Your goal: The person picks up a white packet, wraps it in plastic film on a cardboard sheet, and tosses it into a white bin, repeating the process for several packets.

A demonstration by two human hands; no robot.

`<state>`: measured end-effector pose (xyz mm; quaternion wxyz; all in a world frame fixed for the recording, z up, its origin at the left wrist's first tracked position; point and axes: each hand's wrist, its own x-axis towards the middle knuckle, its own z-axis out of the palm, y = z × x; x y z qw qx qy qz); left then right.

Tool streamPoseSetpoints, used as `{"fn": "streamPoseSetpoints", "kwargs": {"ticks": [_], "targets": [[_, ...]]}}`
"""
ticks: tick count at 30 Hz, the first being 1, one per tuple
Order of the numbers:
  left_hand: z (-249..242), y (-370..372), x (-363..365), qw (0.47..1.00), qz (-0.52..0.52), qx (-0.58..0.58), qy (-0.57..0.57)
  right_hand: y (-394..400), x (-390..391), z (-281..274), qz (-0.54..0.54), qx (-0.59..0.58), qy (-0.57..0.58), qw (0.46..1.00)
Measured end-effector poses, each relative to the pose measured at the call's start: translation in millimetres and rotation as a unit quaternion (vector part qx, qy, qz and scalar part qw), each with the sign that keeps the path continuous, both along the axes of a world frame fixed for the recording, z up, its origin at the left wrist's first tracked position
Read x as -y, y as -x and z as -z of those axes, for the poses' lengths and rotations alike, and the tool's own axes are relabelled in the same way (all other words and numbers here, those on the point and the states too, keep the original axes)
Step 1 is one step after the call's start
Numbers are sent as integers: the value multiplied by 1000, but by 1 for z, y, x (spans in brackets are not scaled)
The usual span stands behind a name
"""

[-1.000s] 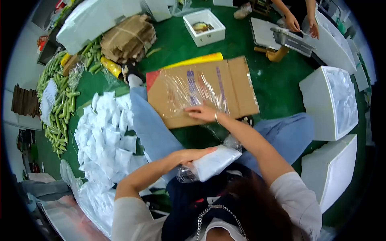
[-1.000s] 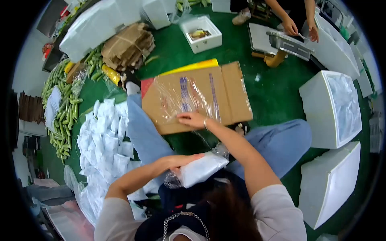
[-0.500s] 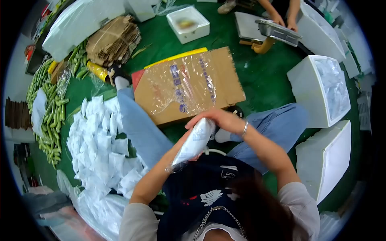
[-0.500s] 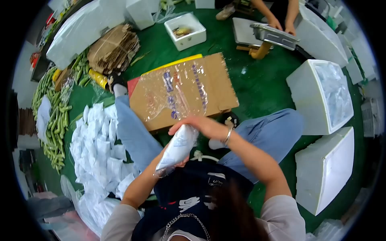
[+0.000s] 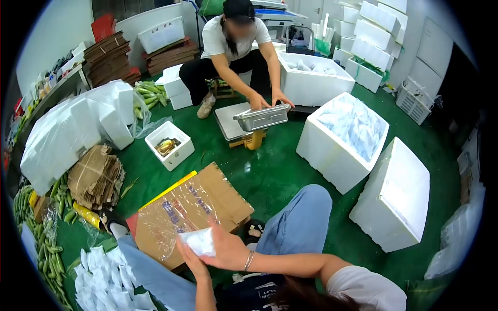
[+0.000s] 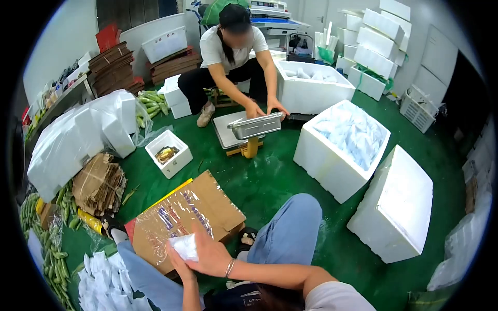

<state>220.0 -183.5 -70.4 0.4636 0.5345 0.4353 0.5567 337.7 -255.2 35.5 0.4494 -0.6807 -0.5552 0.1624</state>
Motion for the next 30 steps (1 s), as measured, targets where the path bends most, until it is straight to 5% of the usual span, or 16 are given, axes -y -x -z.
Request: {"fn": "streamPoseSetpoints", "kwargs": {"ticks": [2,3,8,10,12,14,16,18,19,20,22,24,26,28,29,30], "targets": [[17,9,-10,903,191,169,347,-3,13,-12,-101,131,26,986],[5,3,-7,845,300,249,367,-3,23,-27,-102,178,10,979],[-6,-14,43,744,460,132,466,-8,59,-8,-227,335,-10,914],[0,-12,56,705,531,37,470,-3,86,-23,-410,186,269,851],[2,-6,57,677,583,-62,444,-8,97,0,-368,196,262,870],[-1,0,44,664,621,-169,381,-23,114,2,-218,186,100,953],[9,-1,18,625,651,-340,264,-41,118,7,-134,78,169,973],[-54,-39,19,625,607,-375,317,-50,124,16,7,54,69,996],[-71,-49,21,648,685,-302,142,-59,127,16,25,2,190,981],[-87,-63,23,643,686,-307,144,-69,130,17,29,-4,189,982],[-117,-100,39,625,636,-450,-49,-93,139,16,106,-277,145,944],[-156,-140,48,618,581,-480,-223,-112,143,10,137,-306,112,935],[-152,-176,49,788,504,-272,-225,-142,140,26,167,-458,24,873],[-181,-206,42,846,337,-141,-388,-180,133,14,268,-491,-18,829],[-186,-208,36,869,331,-107,-352,-204,123,-4,328,-515,-71,789],[-188,-207,25,890,324,-74,-312,-245,117,5,350,-423,-151,822]]}}
